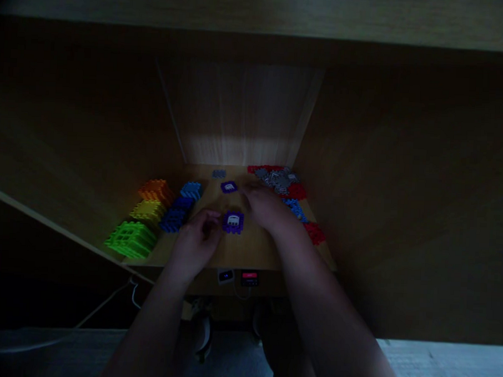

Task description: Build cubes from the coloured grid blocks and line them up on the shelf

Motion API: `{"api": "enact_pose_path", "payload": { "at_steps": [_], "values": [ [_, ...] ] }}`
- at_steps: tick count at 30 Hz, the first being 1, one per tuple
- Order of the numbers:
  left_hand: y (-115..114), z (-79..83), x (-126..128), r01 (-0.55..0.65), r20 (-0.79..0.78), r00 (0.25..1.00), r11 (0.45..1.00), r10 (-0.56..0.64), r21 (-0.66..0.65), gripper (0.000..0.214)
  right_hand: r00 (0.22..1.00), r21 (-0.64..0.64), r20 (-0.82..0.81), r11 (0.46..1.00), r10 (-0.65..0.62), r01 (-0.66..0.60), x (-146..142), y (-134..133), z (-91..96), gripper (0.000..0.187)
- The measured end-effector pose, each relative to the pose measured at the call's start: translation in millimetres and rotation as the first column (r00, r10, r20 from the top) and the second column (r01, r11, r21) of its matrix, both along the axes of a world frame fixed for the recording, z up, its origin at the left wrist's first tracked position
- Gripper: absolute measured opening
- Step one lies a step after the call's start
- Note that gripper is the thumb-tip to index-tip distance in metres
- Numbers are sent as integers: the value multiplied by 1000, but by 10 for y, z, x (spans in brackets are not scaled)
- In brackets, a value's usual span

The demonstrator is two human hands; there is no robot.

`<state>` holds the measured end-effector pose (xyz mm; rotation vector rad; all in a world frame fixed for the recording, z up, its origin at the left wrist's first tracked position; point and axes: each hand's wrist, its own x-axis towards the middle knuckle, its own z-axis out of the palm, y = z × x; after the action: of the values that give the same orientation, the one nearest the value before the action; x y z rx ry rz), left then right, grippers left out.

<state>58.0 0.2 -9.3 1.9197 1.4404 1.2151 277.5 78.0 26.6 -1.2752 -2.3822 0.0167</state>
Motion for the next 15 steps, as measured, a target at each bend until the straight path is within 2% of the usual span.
{"api": "enact_pose_path", "payload": {
  "at_steps": [4, 8, 11, 15],
  "values": [
    [-1, -12, 5, 7, 18, 1000, 1000, -7, 0, 30, 992, -76, 90, 994, 90, -84, -175, 486, 101, 39],
    [-9, -9, 12, 7, 10, 1000, 1000, -7, -8, 32, 984, -156, 132, 983, 123, -101, -285, 814, 43, 32],
    [-14, 1, 15, 11, 19, 1000, 1000, -11, -6, 31, 982, -192, 146, 977, 119, -90, -302, 936, -7, 26],
    [-16, 21, 15, 17, 41, 999, 1000, -16, -21, 33, 986, -196, 137, 978, 100, -72, -269, 945, 1, 18]
  ]
}}
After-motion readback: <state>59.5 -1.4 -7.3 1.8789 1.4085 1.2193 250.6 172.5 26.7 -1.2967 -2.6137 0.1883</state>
